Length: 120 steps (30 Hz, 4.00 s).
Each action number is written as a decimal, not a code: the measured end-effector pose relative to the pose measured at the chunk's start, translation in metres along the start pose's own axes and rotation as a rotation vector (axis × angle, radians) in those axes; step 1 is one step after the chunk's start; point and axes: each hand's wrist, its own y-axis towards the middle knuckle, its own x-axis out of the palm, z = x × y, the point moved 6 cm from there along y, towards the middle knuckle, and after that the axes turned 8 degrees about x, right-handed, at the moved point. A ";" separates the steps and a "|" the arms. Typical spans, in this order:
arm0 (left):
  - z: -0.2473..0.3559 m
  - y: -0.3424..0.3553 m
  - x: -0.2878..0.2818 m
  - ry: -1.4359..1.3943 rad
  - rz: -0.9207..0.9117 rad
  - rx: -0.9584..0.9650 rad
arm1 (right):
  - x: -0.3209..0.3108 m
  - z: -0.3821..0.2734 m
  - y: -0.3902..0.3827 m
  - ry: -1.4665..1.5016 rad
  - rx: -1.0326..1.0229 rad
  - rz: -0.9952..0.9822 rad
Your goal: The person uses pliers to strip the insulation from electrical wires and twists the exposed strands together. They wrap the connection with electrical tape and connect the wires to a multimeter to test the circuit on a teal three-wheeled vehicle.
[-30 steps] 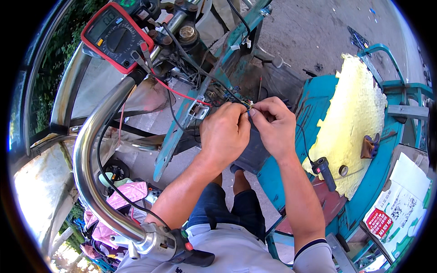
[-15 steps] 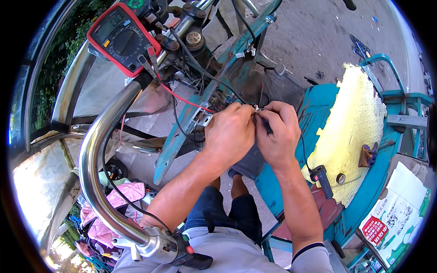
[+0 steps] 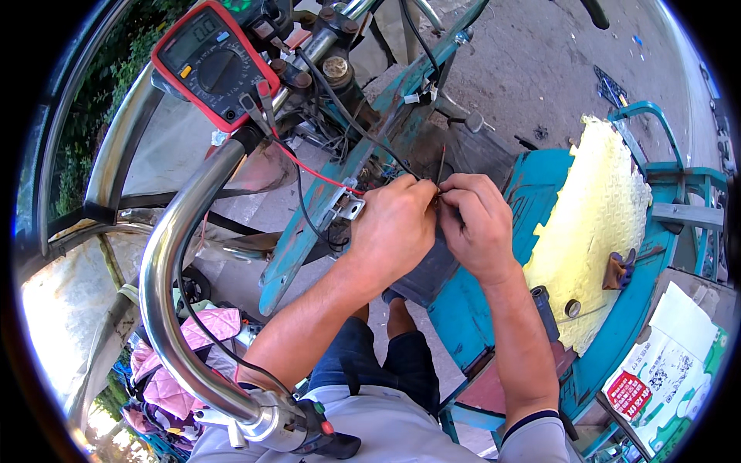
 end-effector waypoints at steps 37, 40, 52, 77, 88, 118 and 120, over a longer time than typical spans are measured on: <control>-0.011 0.008 0.012 -0.102 0.018 -0.043 | 0.003 0.013 0.011 -0.216 0.026 -0.075; -0.013 0.008 0.013 -0.101 0.005 -0.061 | 0.004 0.013 0.011 -0.216 -0.003 -0.085; -0.015 -0.001 0.014 -0.102 0.091 -0.021 | 0.005 0.011 0.001 -0.163 0.090 -0.151; -0.001 -0.029 0.024 -0.180 0.142 0.074 | -0.015 -0.007 -0.025 -0.179 0.126 -0.050; -0.001 -0.037 0.025 -0.249 0.189 0.097 | -0.006 0.022 -0.062 0.547 1.115 -0.053; 0.034 -0.049 -0.009 -0.210 0.161 0.113 | -0.044 -0.062 -0.025 -0.358 0.022 -0.051; 0.033 -0.052 -0.008 -0.206 0.173 0.119 | -0.046 -0.068 -0.022 -0.344 0.050 -0.064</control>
